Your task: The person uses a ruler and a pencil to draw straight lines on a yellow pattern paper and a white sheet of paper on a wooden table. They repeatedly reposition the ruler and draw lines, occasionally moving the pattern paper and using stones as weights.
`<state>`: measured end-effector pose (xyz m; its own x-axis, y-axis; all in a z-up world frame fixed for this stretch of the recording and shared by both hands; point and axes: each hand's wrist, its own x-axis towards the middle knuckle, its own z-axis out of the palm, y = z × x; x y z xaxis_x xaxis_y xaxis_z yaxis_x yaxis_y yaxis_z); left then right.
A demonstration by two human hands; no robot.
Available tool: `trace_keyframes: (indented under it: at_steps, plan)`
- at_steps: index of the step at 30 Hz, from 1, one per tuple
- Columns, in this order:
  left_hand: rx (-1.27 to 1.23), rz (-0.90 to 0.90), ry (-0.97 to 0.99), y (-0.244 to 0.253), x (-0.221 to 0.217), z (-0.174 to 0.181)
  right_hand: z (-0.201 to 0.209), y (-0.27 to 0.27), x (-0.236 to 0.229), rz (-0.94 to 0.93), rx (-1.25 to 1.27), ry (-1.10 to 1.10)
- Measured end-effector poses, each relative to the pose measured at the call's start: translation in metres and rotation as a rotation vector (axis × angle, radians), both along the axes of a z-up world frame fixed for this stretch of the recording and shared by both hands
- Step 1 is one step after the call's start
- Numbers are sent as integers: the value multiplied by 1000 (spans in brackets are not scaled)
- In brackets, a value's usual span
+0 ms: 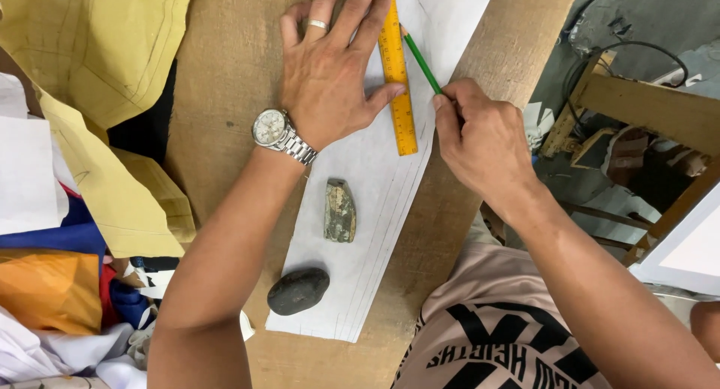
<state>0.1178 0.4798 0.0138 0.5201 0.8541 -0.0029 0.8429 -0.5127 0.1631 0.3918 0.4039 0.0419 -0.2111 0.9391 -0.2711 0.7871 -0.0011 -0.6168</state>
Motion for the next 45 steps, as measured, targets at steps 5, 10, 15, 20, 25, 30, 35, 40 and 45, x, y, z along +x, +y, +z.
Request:
trace_keyframes:
  at_steps: [5, 10, 15, 20, 25, 30, 35, 40, 45]
  plan:
    - [-2, 4, -3, 0, 0, -2, -5, -2, 0, 29, 19, -44]
    - [37, 0, 19, 0, 3, -1, -3, 16, -8, 105, 123, -32]
    - [51, 7, 115, 6, 11, 3, -32, 76, -27, 74, 196, -64]
    - [30, 27, 159, 7, 14, 3, -12, 67, -30, 80, 89, -40]
    - [71, 38, 90, 6, 16, 9, -19, 80, -27, 85, 145, -64]
    - [-50, 74, 124, 9, 22, -4, 83, -25, 45, 173, -143, -184]
    - [-52, 132, 58, 11, 38, -15, 94, -78, 117, 216, -143, -27]
    - [-360, 264, 23, 12, 55, -7, 46, -122, 141, 427, -398, -26]
    - [-267, 406, 124, 13, 73, -23, 53, -39, 126, 792, -132, 71]
